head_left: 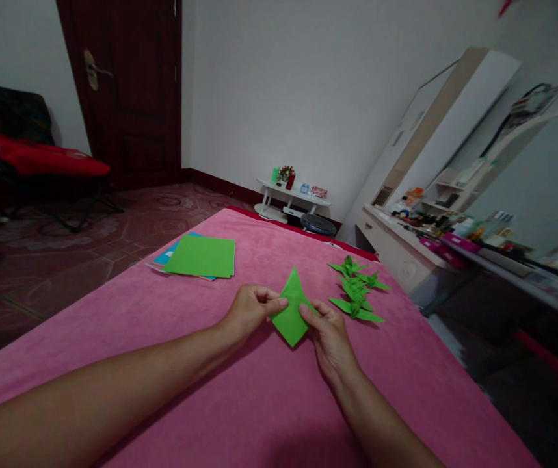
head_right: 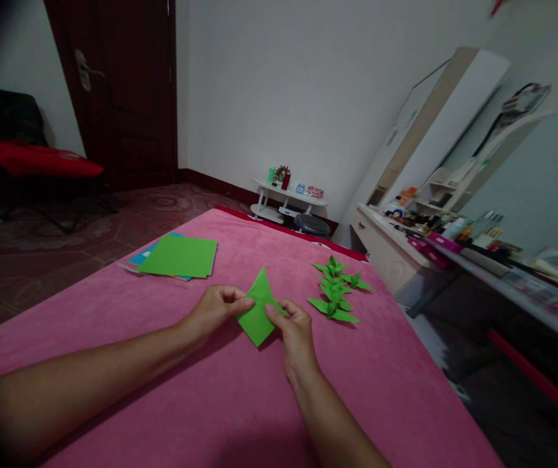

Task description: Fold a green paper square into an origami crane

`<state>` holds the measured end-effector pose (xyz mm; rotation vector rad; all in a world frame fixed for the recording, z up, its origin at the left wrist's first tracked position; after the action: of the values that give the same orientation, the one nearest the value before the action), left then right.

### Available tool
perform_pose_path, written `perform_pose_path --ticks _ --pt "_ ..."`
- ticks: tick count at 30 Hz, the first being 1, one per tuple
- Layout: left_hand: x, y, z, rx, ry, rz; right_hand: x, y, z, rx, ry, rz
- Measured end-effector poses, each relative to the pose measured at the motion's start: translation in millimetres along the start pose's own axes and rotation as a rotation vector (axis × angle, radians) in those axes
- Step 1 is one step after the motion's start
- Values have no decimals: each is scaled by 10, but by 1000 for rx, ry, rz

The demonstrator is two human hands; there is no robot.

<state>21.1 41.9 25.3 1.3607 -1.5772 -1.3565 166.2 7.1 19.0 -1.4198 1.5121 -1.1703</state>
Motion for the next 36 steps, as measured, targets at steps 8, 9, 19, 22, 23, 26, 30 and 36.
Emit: perform_pose_path --ticks 8,9,19,22,23,26,30,36 --pt "-15 5 -20 -27 -22 -31 100 -305 38 404 118 386" --pt "-6 9 -25 -26 -16 -37 152 -409 36 535 160 530" --pt "185 -50 -290 308 -192 153 491 -569 -291 1374 51 1160" --pt "107 -87 -197 309 -130 144 521 -563 -310 1263 10 1125" --pt "81 -89 -168 294 -121 142 521 -589 -295 1186 31 1103" --pt "23 -54 -123 214 -153 129 432 -681 -173 888 159 928" --pt "-14 -16 -113 47 -239 99 120 -507 -61 549 25 408" --pt "-28 -54 -86 1 -258 96 -34 -162 12 369 -127 59"
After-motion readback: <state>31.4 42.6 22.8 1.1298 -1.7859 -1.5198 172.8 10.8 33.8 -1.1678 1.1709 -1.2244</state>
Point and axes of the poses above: each hand's wrist, its own x-axis away from the middle knuckle, its own z-axis out of the back of the hand, y = z × x, the point moved 6 cm from there along -x, towards the middle knuckle, and after that the axes turned 4 degrees about -z, right-handed, at the moved point
